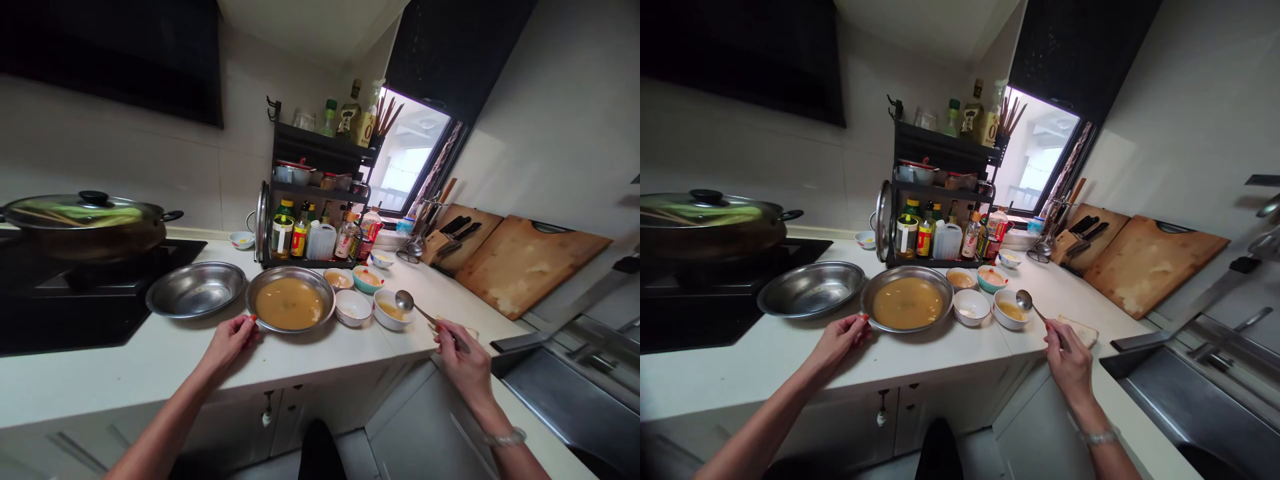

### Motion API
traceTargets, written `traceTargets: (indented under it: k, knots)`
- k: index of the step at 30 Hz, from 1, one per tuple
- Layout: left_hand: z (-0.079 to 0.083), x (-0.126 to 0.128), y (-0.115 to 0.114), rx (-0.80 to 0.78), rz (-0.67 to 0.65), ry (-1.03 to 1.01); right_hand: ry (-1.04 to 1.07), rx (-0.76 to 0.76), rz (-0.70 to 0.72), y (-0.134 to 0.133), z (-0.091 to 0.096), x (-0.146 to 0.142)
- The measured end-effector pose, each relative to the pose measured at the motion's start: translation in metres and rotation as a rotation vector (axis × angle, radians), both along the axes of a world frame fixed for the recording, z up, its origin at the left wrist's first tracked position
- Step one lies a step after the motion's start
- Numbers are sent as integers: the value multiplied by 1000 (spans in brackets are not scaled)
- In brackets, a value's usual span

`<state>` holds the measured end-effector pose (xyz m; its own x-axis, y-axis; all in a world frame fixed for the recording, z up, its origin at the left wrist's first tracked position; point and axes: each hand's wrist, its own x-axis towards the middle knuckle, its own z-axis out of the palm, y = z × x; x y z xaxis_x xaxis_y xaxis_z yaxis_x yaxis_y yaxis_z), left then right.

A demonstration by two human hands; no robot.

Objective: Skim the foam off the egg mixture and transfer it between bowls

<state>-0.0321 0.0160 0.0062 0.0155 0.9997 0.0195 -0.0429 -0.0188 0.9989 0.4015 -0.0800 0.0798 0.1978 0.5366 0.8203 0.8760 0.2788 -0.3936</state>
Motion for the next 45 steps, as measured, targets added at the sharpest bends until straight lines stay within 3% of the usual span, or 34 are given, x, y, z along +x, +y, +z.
traceTargets:
  k: [3,7,13,19,27,45]
  knots:
    - [-1,0,1,-7,2,-5,-7,36,145,-1,6,-20]
    - [-4,0,3,2,3,-5,300,89,299,9,12,-66]
    - [-8,-2,5,42,-8,5,545,-53,512,40,-3,-134]
    - [-8,-1,4,62,2,11,670,-250,579,57,-20,-165]
    - [-6,-2,3,26,-12,5,1091,-226,498,67,-12,-157]
    - [-8,-2,5,32,-2,8,1128,-70,412,55,21,-103]
